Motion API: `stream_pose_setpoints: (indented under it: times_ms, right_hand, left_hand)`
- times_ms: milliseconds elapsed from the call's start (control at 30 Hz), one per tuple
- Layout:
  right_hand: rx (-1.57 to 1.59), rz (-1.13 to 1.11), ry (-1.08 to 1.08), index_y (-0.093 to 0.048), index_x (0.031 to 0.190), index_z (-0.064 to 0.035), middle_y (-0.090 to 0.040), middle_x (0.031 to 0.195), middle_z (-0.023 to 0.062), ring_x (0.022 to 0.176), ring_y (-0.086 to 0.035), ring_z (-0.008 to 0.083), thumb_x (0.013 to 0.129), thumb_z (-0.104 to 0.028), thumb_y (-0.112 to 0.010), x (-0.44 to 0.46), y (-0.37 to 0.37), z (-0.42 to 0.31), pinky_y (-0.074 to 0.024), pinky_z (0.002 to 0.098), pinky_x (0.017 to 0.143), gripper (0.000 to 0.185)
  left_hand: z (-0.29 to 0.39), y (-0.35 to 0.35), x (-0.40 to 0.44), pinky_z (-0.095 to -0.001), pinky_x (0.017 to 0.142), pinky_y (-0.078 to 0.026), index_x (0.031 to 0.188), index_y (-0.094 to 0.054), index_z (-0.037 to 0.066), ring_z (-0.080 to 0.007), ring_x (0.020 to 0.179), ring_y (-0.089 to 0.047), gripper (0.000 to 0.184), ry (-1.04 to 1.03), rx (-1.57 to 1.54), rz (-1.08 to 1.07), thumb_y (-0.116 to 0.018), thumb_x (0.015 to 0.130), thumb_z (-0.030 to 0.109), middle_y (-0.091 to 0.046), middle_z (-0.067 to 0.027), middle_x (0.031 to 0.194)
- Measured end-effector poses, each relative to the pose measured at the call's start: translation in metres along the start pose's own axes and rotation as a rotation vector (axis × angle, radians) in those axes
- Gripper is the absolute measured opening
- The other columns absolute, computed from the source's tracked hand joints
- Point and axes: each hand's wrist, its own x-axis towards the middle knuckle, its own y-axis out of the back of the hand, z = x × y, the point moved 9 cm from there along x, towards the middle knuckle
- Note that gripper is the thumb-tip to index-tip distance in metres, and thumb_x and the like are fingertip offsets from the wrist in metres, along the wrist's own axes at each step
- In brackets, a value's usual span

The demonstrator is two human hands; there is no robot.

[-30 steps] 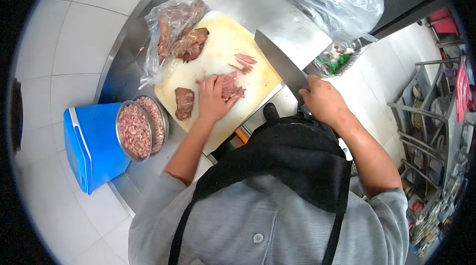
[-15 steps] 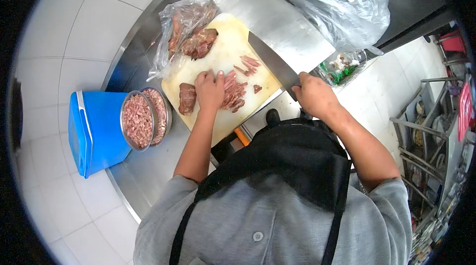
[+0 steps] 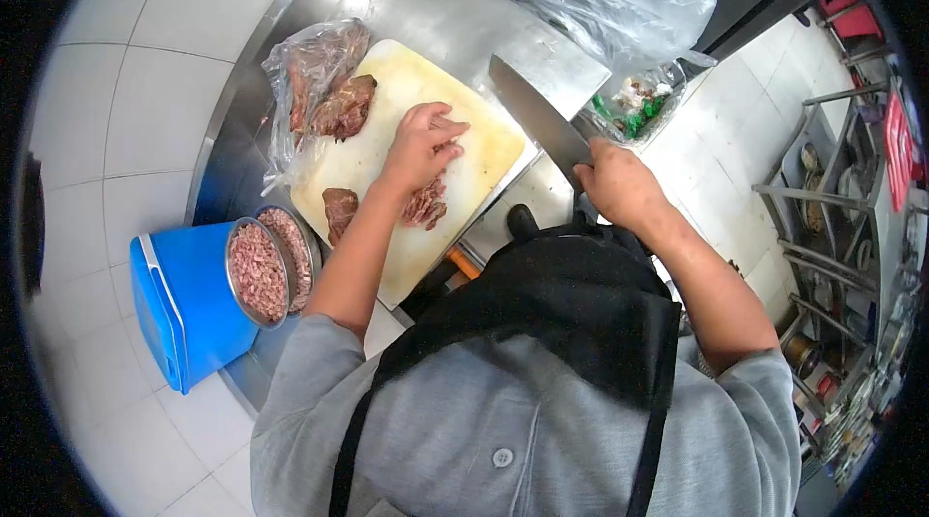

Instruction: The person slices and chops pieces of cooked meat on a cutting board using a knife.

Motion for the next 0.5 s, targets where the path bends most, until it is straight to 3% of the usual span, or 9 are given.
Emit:
stream_pose_setpoints:
  times_ms: [33,67,167,267,300,500]
  right_hand:
    - [0.007,-0.001,-0.003,-0.057,0.106,0.0034,-0.068,0.1,0.029,0.101,-0.065,0.0441,0.094,-0.022,-0.062,0.0,-0.001,0.002,-0.0509,0.0514,0.088,0.029]
    - [0.015,0.006,-0.006,-0.057,0.105,0.0035,-0.068,0.1,0.0289,0.101,-0.065,0.0441,0.094,-0.022,-0.062,0.0,-0.001,0.004,-0.0509,0.0513,0.088,0.029]
    - [0.034,0.013,-0.003,-0.057,0.105,0.0034,-0.068,0.1,0.0288,0.101,-0.065,0.0441,0.094,-0.022,-0.062,0.0,-0.001,0.005,-0.051,0.0513,0.087,0.028]
    - [0.046,0.021,0.019,-0.057,0.104,0.0033,-0.068,0.099,0.0287,0.1,-0.065,0.0443,0.094,-0.022,-0.062,0.001,-0.001,0.002,-0.051,0.0514,0.087,0.028]
    - [0.052,0.025,0.032,-0.057,0.104,0.0034,-0.068,0.098,0.0288,0.099,-0.065,0.0445,0.094,-0.022,-0.062,0.002,-0.001,0.0,-0.051,0.0515,0.086,0.028]
    - [0.043,-0.032,0.057,-0.057,0.105,0.0038,-0.068,0.096,0.0293,0.097,-0.065,0.0459,0.094,-0.022,-0.062,0.005,-0.012,-0.006,-0.0507,0.052,0.086,0.028]
  left_hand:
    - [-0.009,0.004,0.0,-0.0431,0.103,-0.044,0.11,-0.078,0.014,-0.034,0.119,-0.053,0.031,0.02,-0.05,0.041,-0.078,0.079,0.015,-0.061,-0.012,0.124]
    - [-0.016,0.005,0.001,-0.0431,0.103,-0.044,0.11,-0.078,0.014,-0.034,0.119,-0.053,0.031,0.018,-0.047,0.035,-0.078,0.079,0.015,-0.061,-0.012,0.124]
    - [-0.041,0.024,0.0,-0.0392,0.092,-0.048,0.101,-0.079,0.012,-0.0278,0.106,-0.059,0.019,0.051,0.011,0.162,-0.074,0.083,0.011,-0.066,-0.0075,0.104]
    - [-0.068,0.037,-0.018,-0.0393,0.091,-0.049,0.101,-0.079,0.012,-0.028,0.105,-0.059,0.018,0.194,0.058,0.199,-0.074,0.083,0.011,-0.066,-0.0088,0.102]
    - [-0.074,0.039,-0.027,-0.04,0.091,-0.049,0.099,-0.079,0.01,-0.0303,0.104,-0.059,0.016,0.233,0.079,0.194,-0.072,0.086,0.016,-0.065,-0.0084,0.101]
    - [-0.036,0.036,-0.08,-0.0439,0.094,-0.047,0.116,-0.072,0.004,-0.0357,0.106,-0.058,0.037,0.384,0.155,0.147,-0.07,0.09,0.03,-0.062,-0.0168,0.11]
